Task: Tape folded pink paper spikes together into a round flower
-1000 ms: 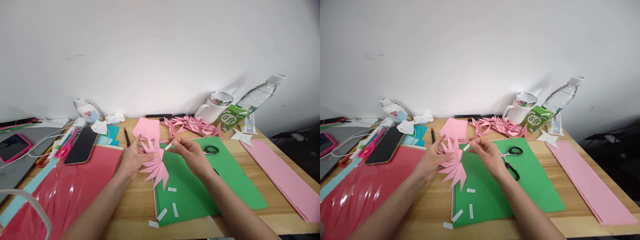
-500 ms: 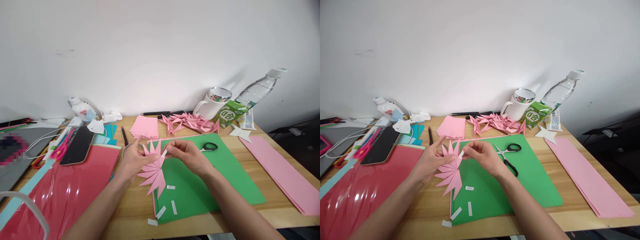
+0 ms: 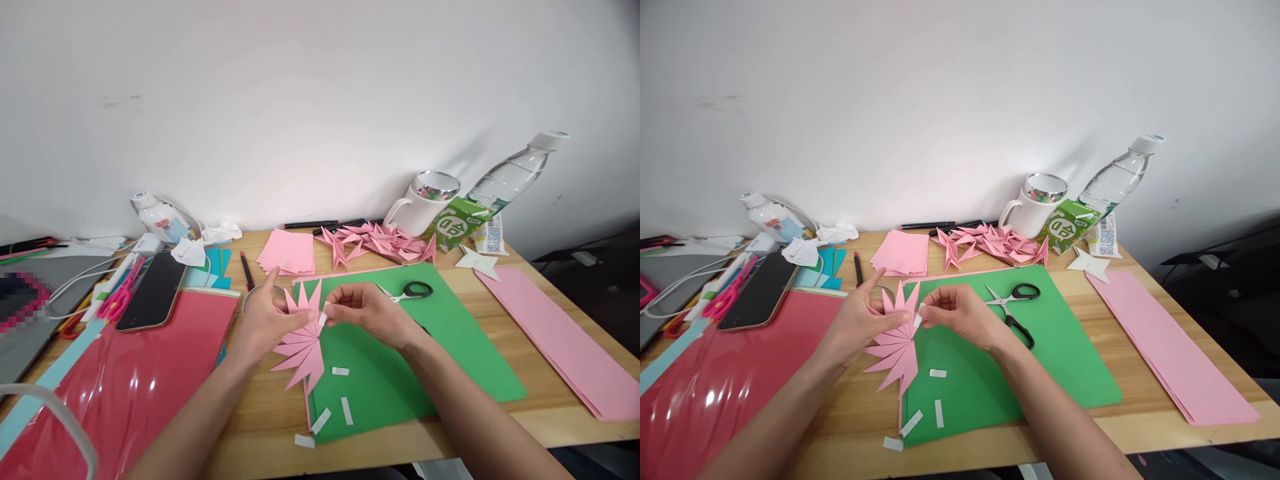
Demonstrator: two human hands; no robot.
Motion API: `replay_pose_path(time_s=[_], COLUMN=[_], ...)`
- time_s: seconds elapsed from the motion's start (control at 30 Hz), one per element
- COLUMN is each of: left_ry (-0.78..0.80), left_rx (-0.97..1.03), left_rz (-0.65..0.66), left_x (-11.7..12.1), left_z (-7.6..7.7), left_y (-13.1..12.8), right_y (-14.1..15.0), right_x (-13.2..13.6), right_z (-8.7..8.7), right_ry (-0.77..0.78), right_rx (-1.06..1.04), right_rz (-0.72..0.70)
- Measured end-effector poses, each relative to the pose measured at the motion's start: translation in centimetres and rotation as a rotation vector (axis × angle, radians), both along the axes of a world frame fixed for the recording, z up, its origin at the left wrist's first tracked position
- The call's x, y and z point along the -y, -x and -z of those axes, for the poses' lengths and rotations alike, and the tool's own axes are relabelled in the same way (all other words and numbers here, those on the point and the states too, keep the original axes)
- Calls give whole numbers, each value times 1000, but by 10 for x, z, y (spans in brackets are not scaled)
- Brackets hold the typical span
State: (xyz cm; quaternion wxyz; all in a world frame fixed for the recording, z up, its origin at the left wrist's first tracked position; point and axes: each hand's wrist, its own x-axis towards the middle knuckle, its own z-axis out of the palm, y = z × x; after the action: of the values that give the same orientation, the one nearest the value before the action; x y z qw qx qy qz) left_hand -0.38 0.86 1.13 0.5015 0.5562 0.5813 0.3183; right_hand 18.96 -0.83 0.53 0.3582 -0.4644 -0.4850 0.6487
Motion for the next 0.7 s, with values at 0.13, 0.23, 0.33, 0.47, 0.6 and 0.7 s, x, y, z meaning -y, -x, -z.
replay_pose_path(time_s=[0.13,0.23,0.33,0.47,0.6,0.7], left_ry=[7,52,61,47,41,45], left_rx=[-58,-119,-151,-161,-163,-167], left_rz=[6,32,41,30,37,47], left_x=[0,2,3,3,3,4], left_z=[-2,-6,-9,-9,-10,-10], left_y=[-1,-3,-4,-4,-6,-6], right_y=[1,1,1,2,2,3], right_x=[-1,-1,-1,-1,-1,0], right_z=[2,4,5,5,6,9], right_ry=[17,21,17,22,21,17], right_rx=[-34,-43,-37,-34,-35,-35], right_rz=[19,28,27,38,35,30])
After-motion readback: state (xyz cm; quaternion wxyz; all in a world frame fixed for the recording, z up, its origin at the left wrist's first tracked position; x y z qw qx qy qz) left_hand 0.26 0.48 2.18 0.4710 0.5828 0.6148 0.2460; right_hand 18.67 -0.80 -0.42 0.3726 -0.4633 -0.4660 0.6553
